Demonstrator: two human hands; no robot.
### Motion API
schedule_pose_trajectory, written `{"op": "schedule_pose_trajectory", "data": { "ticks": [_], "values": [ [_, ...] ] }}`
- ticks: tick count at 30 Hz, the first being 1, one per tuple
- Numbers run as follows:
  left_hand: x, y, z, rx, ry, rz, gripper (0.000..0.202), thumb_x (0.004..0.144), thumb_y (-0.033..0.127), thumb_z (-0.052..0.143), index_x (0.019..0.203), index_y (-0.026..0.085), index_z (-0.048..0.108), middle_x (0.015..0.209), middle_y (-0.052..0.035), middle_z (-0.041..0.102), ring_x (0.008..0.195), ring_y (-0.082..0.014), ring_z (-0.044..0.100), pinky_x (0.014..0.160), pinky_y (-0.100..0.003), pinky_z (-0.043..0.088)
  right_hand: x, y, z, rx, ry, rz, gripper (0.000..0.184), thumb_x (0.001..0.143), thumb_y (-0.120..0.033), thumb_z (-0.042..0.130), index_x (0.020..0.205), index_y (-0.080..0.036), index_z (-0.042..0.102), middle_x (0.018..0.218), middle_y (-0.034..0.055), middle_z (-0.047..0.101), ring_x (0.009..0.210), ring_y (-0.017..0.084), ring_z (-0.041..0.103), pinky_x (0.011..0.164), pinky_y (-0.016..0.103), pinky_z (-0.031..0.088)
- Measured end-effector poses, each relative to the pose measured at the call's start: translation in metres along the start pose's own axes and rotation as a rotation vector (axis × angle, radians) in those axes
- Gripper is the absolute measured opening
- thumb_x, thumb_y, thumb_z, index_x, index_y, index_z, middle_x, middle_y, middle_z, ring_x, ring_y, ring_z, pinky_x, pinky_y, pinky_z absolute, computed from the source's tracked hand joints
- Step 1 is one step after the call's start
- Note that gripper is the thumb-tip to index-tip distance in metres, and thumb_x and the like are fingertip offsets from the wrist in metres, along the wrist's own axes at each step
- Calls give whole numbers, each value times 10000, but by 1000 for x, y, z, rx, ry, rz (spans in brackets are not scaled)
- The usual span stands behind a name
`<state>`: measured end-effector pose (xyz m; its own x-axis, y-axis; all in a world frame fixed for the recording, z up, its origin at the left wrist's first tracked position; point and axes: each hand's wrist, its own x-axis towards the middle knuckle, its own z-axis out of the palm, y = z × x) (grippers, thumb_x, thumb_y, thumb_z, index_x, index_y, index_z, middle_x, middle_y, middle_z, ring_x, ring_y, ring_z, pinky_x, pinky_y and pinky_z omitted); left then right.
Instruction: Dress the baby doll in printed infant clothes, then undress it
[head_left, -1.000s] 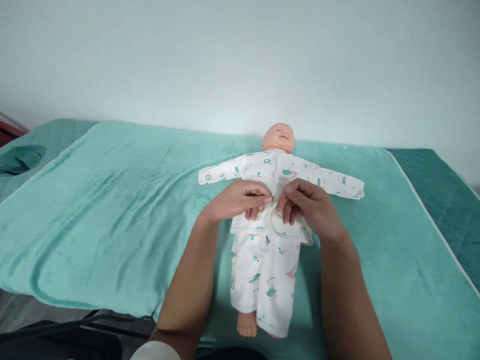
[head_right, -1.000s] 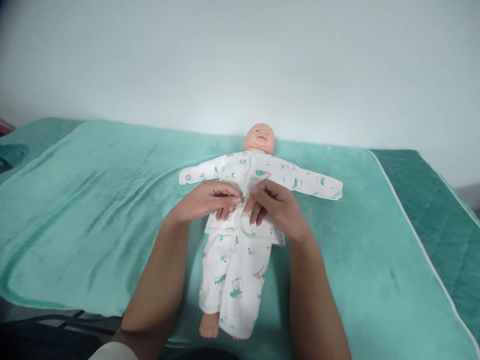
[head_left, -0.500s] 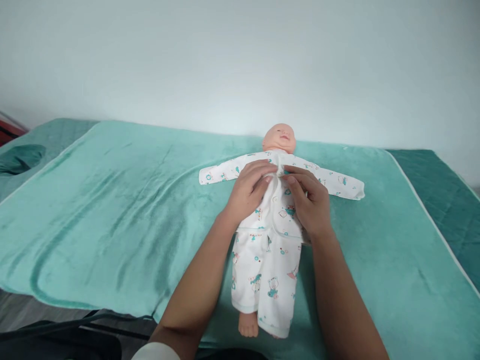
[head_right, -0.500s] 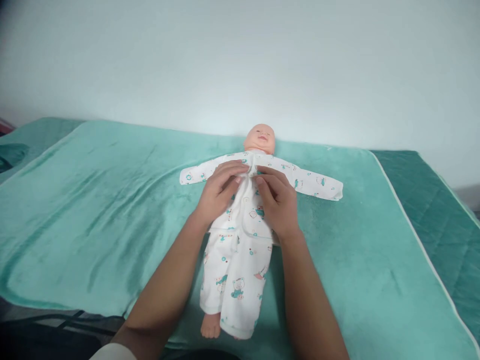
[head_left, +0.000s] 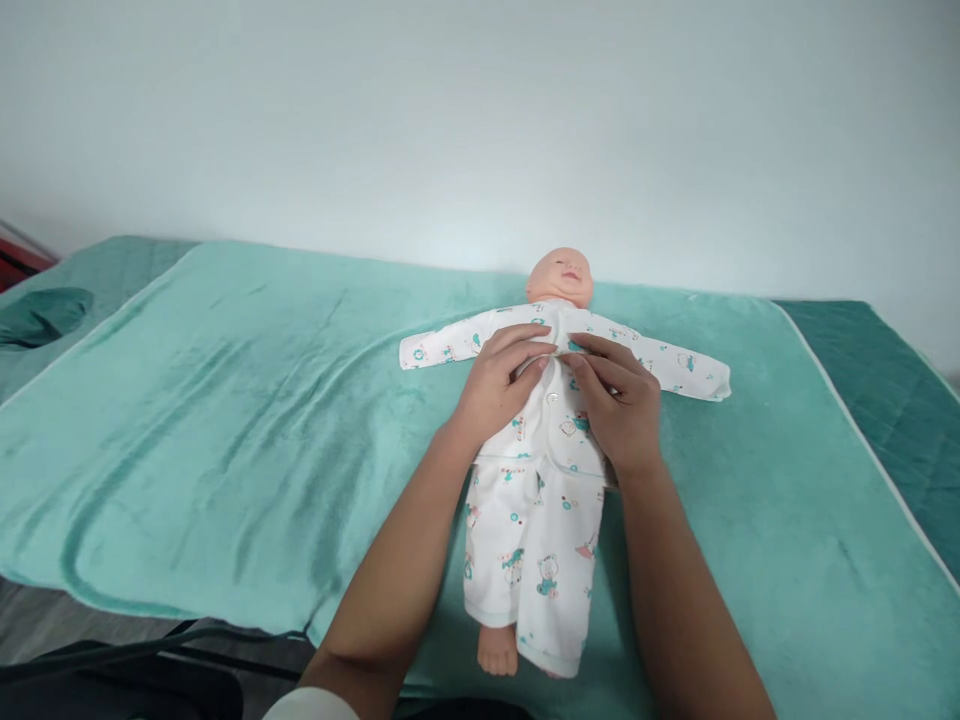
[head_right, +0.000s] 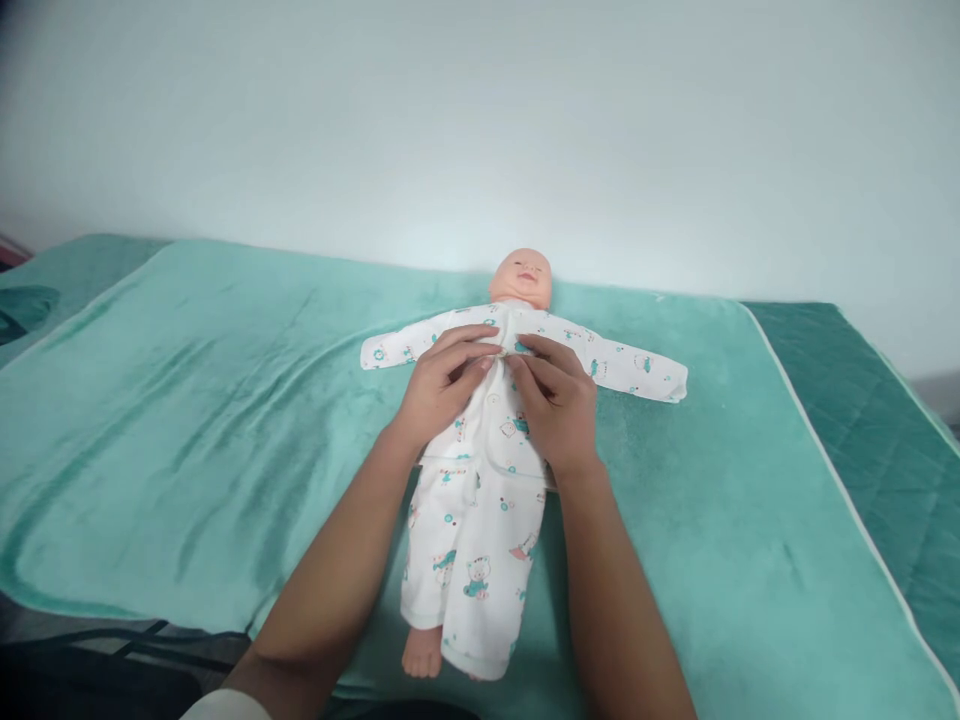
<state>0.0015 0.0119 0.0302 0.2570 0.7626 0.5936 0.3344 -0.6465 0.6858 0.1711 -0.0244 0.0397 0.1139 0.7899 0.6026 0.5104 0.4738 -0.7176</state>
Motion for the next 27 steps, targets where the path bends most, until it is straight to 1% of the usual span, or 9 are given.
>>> {"op": "schedule_pose_trajectory", "data": {
  "ticks": [4,10,16,18,22,25,27],
  "values": [
    [0,1,-1,-24,10,-49,192,959,279,583,1052,241,746,1288,-75,683,1232,-220,619,1083,-443,502,-1,0,1,-26,24,-24,163,939,-256,645,954,-251,807,1128,51,747,1042,214,701,953,411,557],
    [0,-1,0,-38,12,-47,190,955,283,597,1056,258,755,1274,-60,691,1223,-204,621,1071,-423,509,-1,0,2,-59,72,-28,176,943,-274,633,930,-253,807,1076,48,759,990,218,714,903,422,578],
    [1,-3,0,-50,13,-13,189,955,276,600,1055,262,760,1261,-56,698,1215,-198,622,1075,-423,502,-1,3,2,-59,39,-26,157,931,-279,646,925,-261,801,1113,47,746,1007,219,700,904,427,561],
    [0,-3,0,-51,9,-19,191,958,285,595,1055,266,759,1265,-57,695,1216,-200,622,1071,-426,504,-1,2,1,-27,22,3,158,933,-275,640,919,-259,796,1120,47,741,1039,218,688,927,425,545],
    [0,-3,-1,-42,10,-3,193,963,294,586,1056,262,753,1266,-61,692,1232,-196,608,1096,-432,483,2,1,1,87,-7,116,188,961,-278,590,920,-246,771,1152,45,723,1121,211,650,997,417,500],
    [5,-6,-1,-56,9,-8,211,972,332,568,1069,253,738,1281,-69,689,1278,-206,587,1130,-446,456,3,6,3,191,29,183,196,977,-309,559,915,-233,728,1156,44,716,1136,208,637,1024,415,476],
    [13,-10,0,-69,-23,1,273,993,360,520,1160,247,704,1336,-79,667,1350,-214,541,1166,-457,423,3,11,5,228,59,213,188,977,-342,554,982,-232,706,1157,51,709,1117,210,638,1013,420,485]
  ]
}}
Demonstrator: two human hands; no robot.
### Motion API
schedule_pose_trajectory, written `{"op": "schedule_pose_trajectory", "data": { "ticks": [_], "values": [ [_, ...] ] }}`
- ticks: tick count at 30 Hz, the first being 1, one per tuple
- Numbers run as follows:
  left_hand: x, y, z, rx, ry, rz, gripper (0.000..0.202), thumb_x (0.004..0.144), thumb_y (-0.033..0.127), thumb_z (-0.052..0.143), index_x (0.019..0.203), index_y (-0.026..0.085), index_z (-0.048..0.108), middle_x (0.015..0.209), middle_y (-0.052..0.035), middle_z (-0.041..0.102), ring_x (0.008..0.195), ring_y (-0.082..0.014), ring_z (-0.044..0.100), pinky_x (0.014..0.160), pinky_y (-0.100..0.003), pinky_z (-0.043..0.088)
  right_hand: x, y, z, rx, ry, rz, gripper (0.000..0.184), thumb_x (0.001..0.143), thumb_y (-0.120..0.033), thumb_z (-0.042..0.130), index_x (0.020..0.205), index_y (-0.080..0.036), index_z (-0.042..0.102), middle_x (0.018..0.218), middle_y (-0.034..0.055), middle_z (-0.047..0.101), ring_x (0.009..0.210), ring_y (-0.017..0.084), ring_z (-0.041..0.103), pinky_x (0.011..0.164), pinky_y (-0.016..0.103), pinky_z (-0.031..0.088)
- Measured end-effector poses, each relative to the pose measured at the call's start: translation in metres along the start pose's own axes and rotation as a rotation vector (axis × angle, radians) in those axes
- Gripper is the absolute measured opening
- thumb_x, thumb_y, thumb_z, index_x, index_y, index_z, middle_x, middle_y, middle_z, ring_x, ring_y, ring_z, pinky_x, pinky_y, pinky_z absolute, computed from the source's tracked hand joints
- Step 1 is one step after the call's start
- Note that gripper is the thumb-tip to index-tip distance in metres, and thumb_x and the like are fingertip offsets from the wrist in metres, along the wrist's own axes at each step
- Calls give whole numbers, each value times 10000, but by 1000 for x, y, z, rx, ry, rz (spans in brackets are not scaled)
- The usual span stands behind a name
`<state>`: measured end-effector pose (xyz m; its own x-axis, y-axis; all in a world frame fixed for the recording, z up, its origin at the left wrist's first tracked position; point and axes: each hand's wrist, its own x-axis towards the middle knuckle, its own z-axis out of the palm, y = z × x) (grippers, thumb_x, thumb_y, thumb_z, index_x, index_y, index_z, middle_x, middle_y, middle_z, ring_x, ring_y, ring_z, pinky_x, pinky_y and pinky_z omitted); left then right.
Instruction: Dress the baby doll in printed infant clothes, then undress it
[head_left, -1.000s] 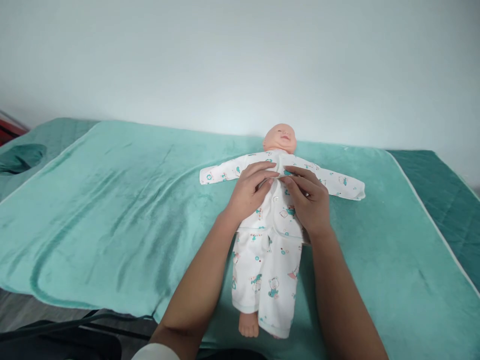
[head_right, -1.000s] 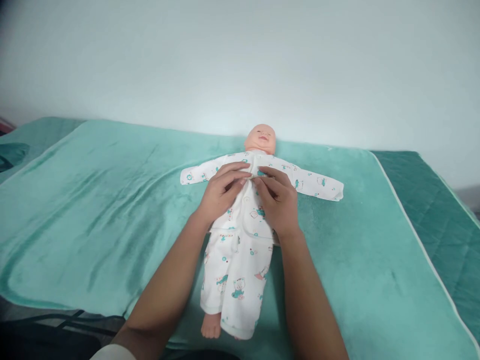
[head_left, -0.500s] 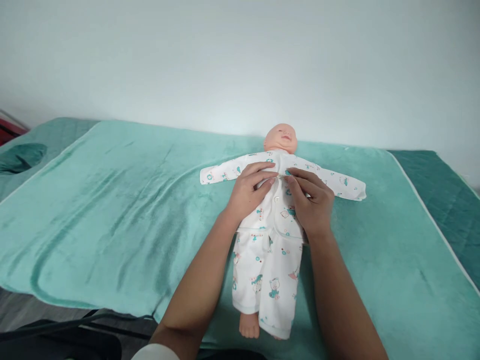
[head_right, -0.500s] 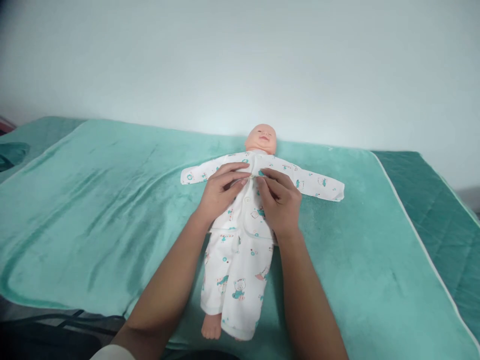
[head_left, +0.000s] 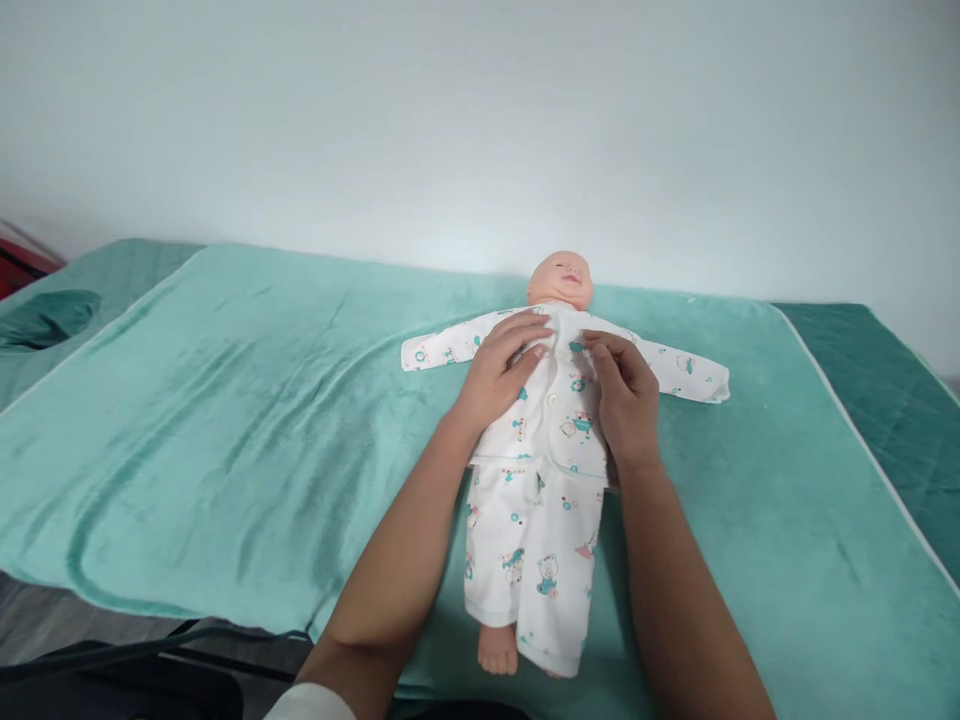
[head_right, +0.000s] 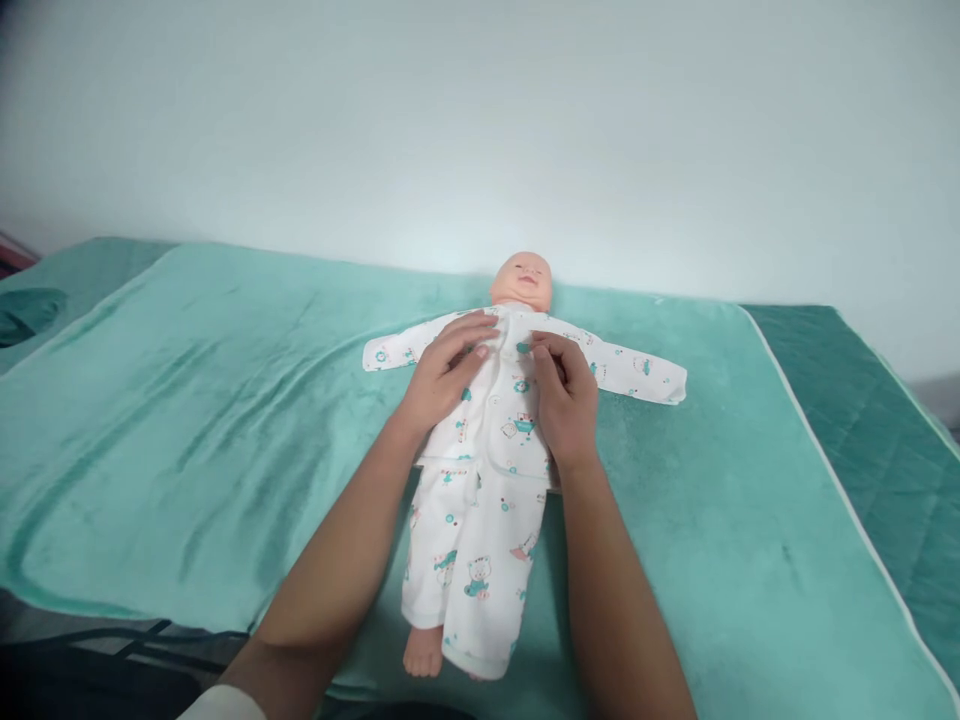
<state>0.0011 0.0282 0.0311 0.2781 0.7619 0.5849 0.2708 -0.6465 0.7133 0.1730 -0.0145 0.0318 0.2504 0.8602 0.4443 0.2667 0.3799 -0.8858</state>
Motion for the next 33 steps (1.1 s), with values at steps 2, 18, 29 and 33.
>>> {"op": "schedule_pose_trajectory", "data": {
  "ticks": [2,18,29,33],
  "values": [
    [9,-4,1,16,-64,23,354,1017,376,456,1291,245,637,1414,-78,621,1431,-219,465,1212,-474,366,2,7,1,-28,-11,5,234,968,-380,563,1114,-242,683,1200,64,690,1133,219,627,1018,439,489],
    [17,-8,5,151,-147,-69,399,1013,353,446,1377,247,572,1433,-59,604,1414,-216,463,1190,-430,378,31,24,1,-300,-237,-68,358,959,-453,543,1237,-269,675,1420,67,581,1355,243,473,1181,517,335],
    [16,-10,5,82,-137,-33,371,1012,363,456,1341,277,603,1415,-42,624,1389,-204,489,1196,-449,369,30,29,-3,-165,-245,-69,337,933,-407,583,1251,-304,630,1405,54,573,1344,231,488,1133,492,405],
    [16,-10,4,89,-137,-66,387,1003,371,469,1363,288,584,1425,-45,610,1386,-215,485,1189,-449,375,30,26,-4,-214,-271,-84,404,950,-420,567,1344,-328,594,1419,40,574,1342,232,488,1153,505,386]
  ]
}}
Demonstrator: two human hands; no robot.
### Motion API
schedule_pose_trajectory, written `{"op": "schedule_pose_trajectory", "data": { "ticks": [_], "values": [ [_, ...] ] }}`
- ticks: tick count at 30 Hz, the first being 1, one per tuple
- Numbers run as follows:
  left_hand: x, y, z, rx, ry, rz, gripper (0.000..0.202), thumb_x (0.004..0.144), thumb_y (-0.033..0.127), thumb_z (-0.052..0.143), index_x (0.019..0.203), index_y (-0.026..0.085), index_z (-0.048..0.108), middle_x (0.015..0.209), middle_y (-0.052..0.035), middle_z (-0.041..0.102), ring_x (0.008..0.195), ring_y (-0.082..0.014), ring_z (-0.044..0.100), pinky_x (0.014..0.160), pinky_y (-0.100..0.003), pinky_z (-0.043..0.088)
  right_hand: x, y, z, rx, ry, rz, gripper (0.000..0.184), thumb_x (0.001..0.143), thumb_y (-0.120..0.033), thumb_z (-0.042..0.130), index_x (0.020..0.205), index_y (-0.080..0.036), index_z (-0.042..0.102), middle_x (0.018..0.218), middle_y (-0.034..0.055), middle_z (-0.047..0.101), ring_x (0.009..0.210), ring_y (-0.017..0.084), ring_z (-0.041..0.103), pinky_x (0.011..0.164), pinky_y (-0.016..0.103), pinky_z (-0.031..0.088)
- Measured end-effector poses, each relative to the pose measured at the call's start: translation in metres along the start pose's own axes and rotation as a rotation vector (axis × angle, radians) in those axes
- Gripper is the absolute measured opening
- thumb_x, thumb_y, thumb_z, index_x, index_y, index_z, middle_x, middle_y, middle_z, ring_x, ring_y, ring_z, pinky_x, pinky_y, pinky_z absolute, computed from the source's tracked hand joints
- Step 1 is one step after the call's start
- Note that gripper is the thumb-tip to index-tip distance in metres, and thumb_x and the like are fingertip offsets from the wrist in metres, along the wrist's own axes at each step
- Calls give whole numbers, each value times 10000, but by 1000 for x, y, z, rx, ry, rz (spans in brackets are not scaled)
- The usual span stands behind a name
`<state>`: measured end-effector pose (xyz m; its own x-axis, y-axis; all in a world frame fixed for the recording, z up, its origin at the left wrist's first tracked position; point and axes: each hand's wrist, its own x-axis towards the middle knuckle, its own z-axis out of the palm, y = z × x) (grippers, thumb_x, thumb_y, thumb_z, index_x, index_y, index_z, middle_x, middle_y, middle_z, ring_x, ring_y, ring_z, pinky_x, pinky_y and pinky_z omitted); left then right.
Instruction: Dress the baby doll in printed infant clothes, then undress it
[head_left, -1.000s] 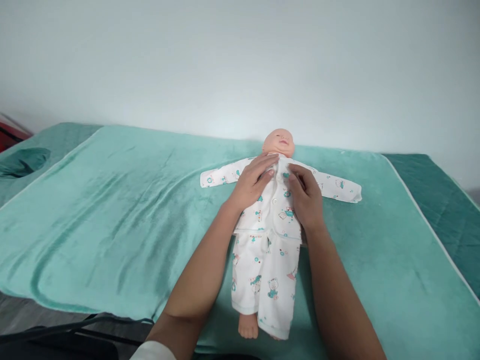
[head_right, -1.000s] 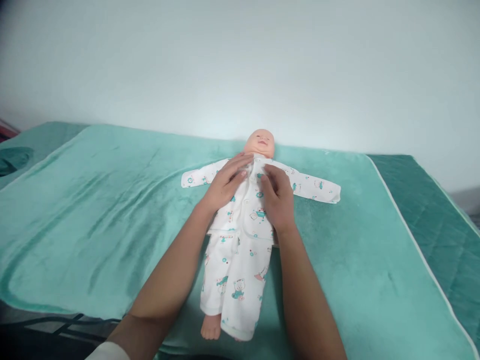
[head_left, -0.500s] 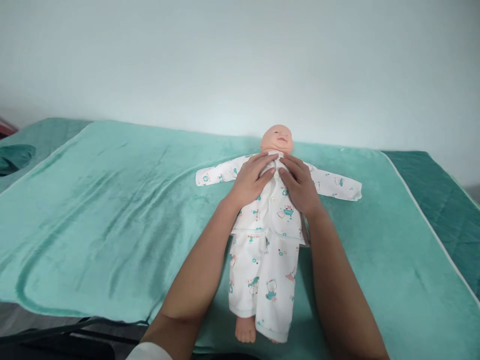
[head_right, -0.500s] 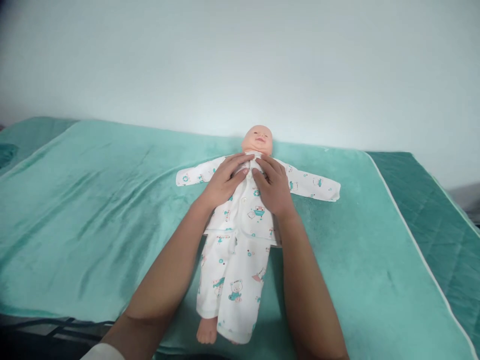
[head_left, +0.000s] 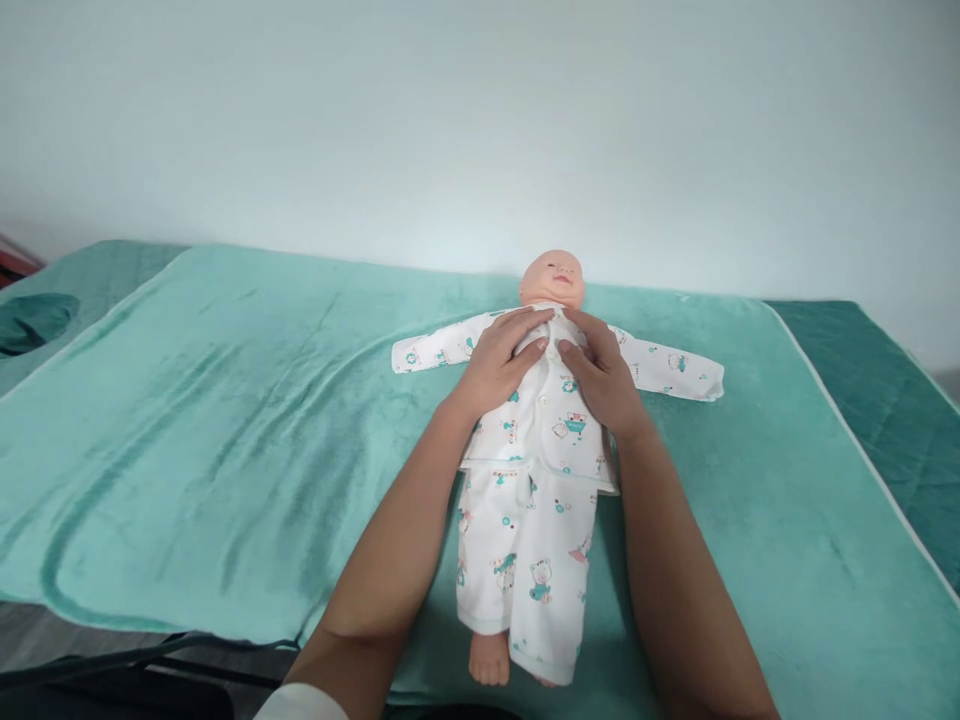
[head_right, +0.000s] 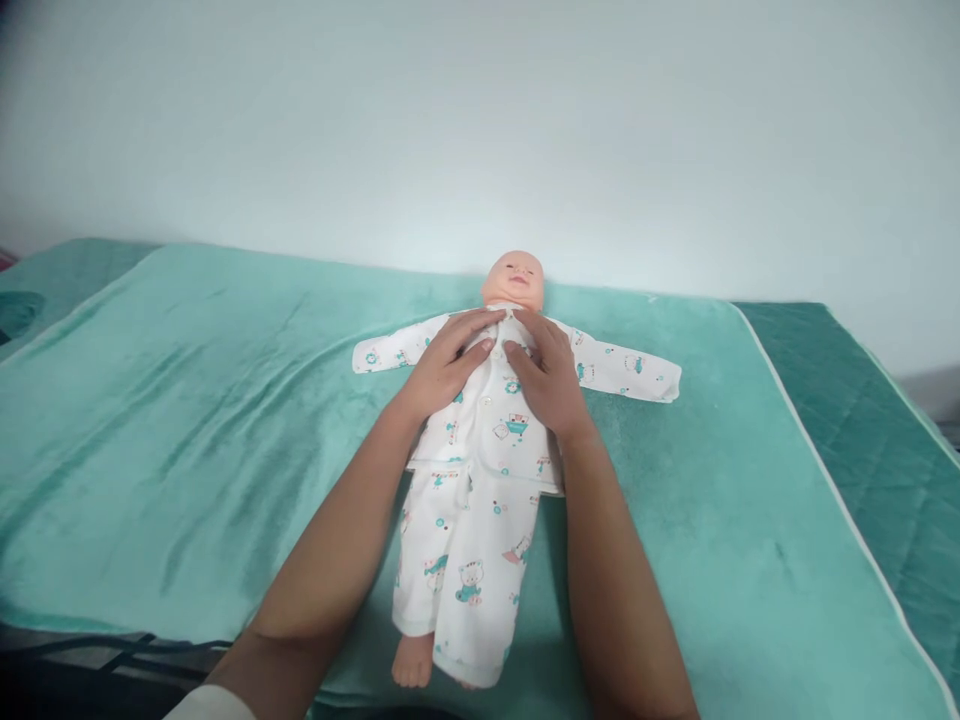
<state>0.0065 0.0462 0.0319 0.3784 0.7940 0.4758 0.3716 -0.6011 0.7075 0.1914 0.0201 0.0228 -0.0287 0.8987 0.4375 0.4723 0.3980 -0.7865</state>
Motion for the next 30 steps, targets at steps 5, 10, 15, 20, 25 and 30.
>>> {"op": "schedule_pose_trajectory", "data": {
  "ticks": [5,10,15,20,25,30],
  "values": [
    [-1,-2,1,-22,9,-12,398,998,377,480,1369,269,576,1430,-60,599,1387,-210,485,1190,-432,379,0,-3,-4,-38,-41,1,357,971,-442,544,1288,-332,667,1476,38,529,1406,221,434,1211,505,313],
    [0,-2,0,-24,5,-14,386,1000,374,476,1359,279,583,1421,-53,607,1379,-214,495,1185,-435,386,-1,-7,-3,1,-33,30,326,963,-459,560,1225,-334,707,1461,36,543,1401,221,444,1205,510,322],
    [0,-1,-1,-28,-8,-4,383,1004,377,469,1360,291,583,1426,-47,604,1385,-216,490,1188,-441,379,-1,-3,-2,90,7,40,283,920,-440,618,1151,-321,731,1418,32,581,1373,234,476,1171,500,368],
    [-6,-6,-1,-50,50,-33,377,1000,397,480,1334,269,600,1421,-66,608,1356,-209,525,1167,-427,406,-4,18,-9,203,149,104,364,924,-441,603,1252,-294,661,1308,43,654,1214,243,599,1074,499,466],
    [-24,-29,-5,121,178,-64,375,1020,327,387,1282,227,636,1390,-71,640,1371,-207,516,1196,-466,369,-12,37,-12,-95,247,114,488,933,-541,557,1327,-259,620,1376,99,607,1284,276,536,1124,555,385],
    [-57,-55,-26,438,171,-207,477,933,222,465,1402,255,547,1533,-78,512,1474,-300,394,1225,-622,214,-26,62,-30,-392,239,38,513,985,-528,413,1311,-191,621,1436,169,563,1399,307,442,1174,622,257]
  ]
}}
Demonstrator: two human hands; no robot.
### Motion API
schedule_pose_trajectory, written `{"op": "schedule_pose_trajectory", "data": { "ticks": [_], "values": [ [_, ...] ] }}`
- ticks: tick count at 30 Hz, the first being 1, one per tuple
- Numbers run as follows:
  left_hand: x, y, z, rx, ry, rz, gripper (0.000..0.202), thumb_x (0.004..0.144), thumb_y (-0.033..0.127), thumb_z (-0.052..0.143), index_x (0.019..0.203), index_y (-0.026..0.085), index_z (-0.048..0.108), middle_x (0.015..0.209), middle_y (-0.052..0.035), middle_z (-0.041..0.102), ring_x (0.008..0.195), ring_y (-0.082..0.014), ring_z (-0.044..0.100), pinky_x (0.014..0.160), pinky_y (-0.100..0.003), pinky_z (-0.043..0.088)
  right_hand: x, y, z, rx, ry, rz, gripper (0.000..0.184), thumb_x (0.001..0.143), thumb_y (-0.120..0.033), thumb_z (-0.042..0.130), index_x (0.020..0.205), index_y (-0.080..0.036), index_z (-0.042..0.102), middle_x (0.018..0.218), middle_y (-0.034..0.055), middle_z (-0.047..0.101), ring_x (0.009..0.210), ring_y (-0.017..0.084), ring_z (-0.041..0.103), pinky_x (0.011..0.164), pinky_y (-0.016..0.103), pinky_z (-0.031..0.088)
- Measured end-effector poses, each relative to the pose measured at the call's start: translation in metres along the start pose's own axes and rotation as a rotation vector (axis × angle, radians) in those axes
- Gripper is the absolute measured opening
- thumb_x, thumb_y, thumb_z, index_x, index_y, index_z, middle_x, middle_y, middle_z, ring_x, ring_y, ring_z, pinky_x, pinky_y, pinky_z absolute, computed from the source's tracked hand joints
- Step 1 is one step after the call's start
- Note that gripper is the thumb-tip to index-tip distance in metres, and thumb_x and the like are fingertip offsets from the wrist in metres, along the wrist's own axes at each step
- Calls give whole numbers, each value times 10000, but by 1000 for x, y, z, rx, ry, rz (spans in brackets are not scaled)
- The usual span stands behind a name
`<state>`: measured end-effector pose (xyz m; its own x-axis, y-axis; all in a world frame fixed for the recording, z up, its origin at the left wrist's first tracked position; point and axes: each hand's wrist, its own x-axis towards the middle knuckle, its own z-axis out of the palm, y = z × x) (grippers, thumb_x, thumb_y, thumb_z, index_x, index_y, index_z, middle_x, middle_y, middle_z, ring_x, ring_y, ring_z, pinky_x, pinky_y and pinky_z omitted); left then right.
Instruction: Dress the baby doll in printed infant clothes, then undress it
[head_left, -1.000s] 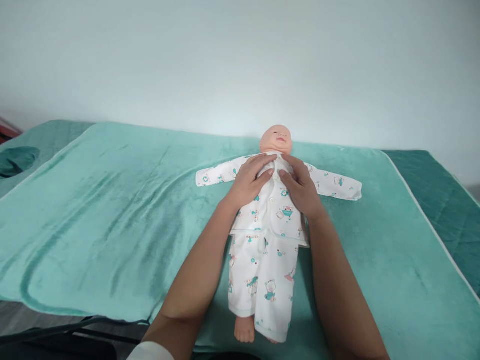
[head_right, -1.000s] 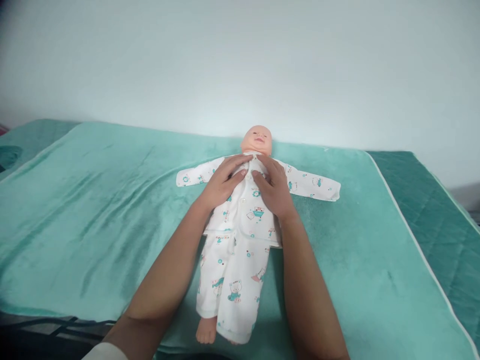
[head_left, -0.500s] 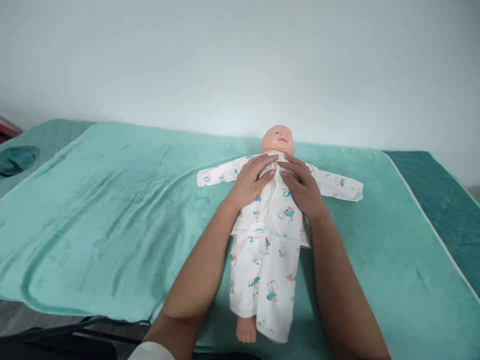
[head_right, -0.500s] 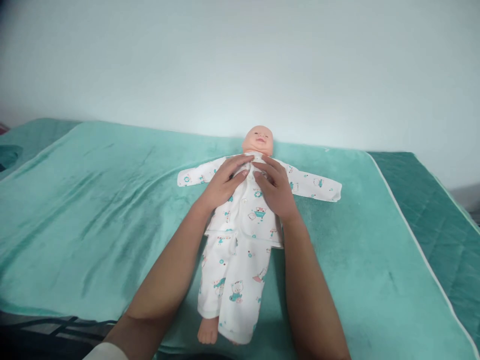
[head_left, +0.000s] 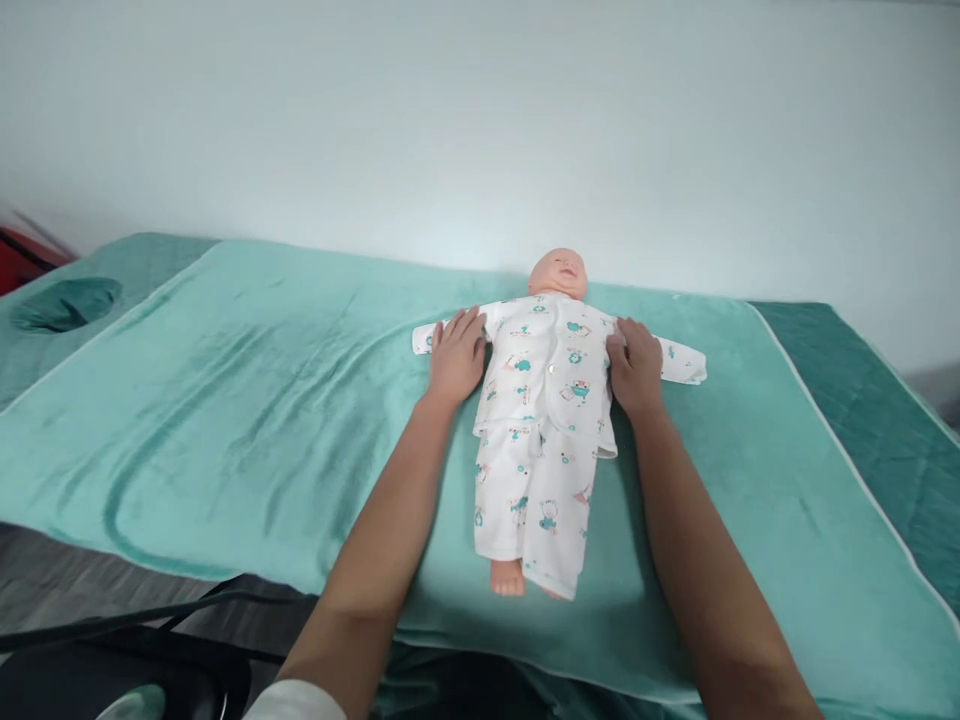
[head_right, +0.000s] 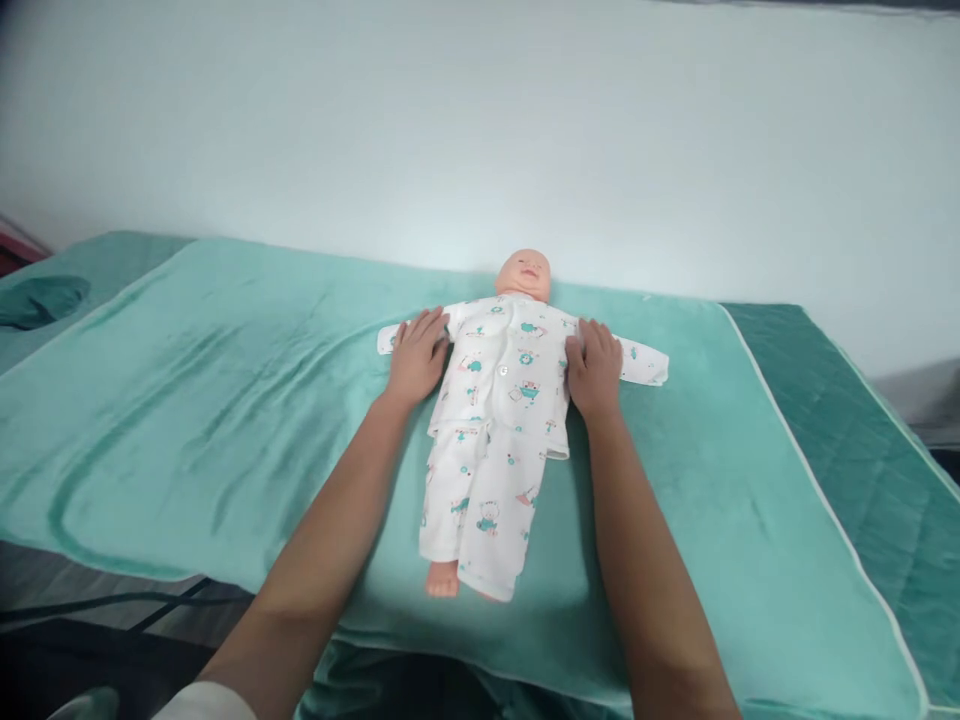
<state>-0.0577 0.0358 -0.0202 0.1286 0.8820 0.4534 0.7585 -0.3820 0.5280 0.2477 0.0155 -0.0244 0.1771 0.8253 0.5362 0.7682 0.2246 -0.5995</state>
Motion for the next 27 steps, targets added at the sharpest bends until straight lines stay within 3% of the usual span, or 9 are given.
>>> {"op": "schedule_pose_trajectory", "data": {
  "ticks": [4,9,12,18,23,27],
  "values": [
    [-20,-26,-17,89,8,-143,607,863,199,529,1466,241,482,1586,-105,433,1498,-335,337,1223,-629,198,-17,39,-35,-187,-27,35,507,947,-474,451,1312,-161,613,1409,200,577,1380,323,465,1147,601,318],
    [-25,-41,-24,179,36,-341,602,884,165,441,1485,158,463,1563,-137,454,1444,-314,411,1198,-518,312,-39,66,-70,-339,2,184,507,844,-364,537,1280,-120,619,1346,215,615,1278,342,544,1107,542,392],
    [-21,-42,-25,269,13,-406,611,895,148,402,1504,174,442,1558,-118,467,1425,-294,436,1174,-469,345,-42,68,-75,-348,57,291,503,813,-352,564,1242,-100,634,1249,215,651,1190,348,574,1061,537,421],
    [-14,-52,-29,365,-7,-366,597,911,103,335,1497,148,443,1452,-152,576,1354,-303,496,1080,-471,386,-30,68,-75,-296,121,352,370,798,-290,573,1106,-131,703,1031,152,663,965,277,591,973,474,454],
    [-6,-62,-29,415,72,-399,597,914,92,316,1497,120,441,1463,-162,564,1379,-300,464,1071,-466,370,-24,66,-77,-213,173,443,277,756,-219,588,990,-155,723,832,62,589,757,208,511,826,394,446],
    [-3,-63,-26,452,92,-431,574,936,113,305,1490,141,451,1462,-164,563,1388,-304,445,1072,-489,361,-26,66,-79,-190,216,488,235,750,-190,572,936,-157,712,783,34,553,728,193,494,791,372,431]
  ]
}}
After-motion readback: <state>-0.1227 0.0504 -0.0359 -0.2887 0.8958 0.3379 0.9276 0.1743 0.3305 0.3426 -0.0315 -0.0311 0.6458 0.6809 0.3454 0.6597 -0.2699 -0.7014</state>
